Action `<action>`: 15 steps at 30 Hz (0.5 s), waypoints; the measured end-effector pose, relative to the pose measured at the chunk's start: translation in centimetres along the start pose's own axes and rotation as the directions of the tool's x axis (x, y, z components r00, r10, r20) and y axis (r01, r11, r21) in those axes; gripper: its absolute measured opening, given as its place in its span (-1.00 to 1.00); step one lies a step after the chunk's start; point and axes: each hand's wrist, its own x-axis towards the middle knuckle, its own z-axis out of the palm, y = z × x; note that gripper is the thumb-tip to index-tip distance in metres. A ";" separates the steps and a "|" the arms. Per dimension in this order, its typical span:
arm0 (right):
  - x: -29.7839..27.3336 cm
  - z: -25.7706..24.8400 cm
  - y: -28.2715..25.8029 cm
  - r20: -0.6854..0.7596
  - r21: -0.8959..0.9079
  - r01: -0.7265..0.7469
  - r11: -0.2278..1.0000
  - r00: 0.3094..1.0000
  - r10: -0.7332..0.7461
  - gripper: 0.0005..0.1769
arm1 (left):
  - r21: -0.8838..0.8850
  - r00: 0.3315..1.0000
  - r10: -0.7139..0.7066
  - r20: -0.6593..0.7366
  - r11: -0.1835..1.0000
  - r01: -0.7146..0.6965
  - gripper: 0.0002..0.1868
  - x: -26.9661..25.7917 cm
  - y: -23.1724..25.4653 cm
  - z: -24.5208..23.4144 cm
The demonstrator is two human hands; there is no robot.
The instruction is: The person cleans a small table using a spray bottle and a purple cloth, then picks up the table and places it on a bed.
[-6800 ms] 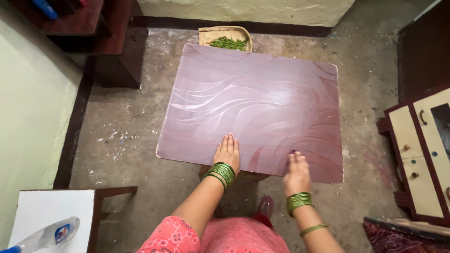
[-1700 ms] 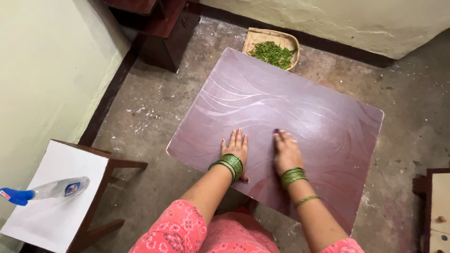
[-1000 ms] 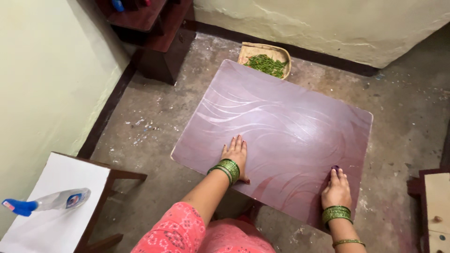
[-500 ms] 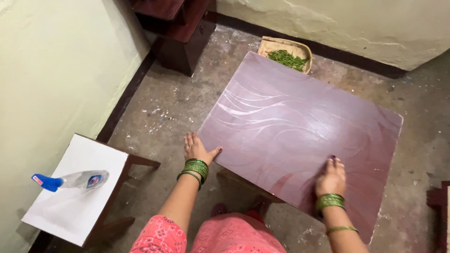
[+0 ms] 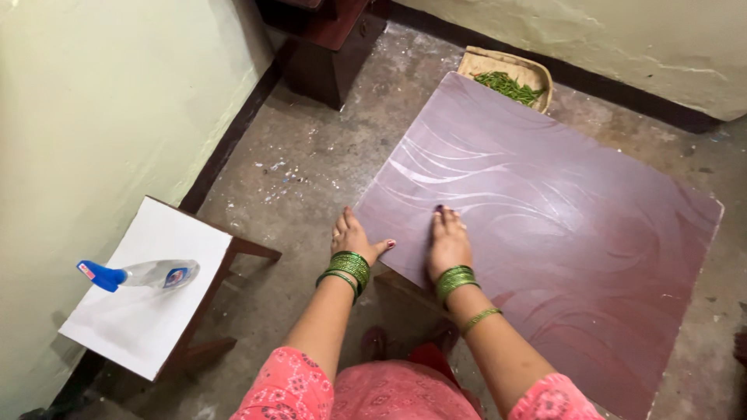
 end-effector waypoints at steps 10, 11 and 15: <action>-3.0 -2.3 -7.0 0.252 -0.005 0.196 0.981 0.949 -0.188 -0.13 | -0.016 0.999 0.042 -0.027 0.999 -0.043 0.47 1.2 -1.3 1.5; -3.8 -2.8 -6.6 0.220 -0.019 0.207 0.978 0.955 -0.198 -0.23 | -0.026 0.999 0.035 -0.023 0.999 -0.036 0.49 1.1 -1.2 1.5; -6.1 -3.8 -4.2 0.144 -0.065 0.130 0.989 0.982 -0.120 -0.31 | -0.010 0.999 0.046 -0.021 0.999 -0.046 0.52 0.7 -0.9 1.0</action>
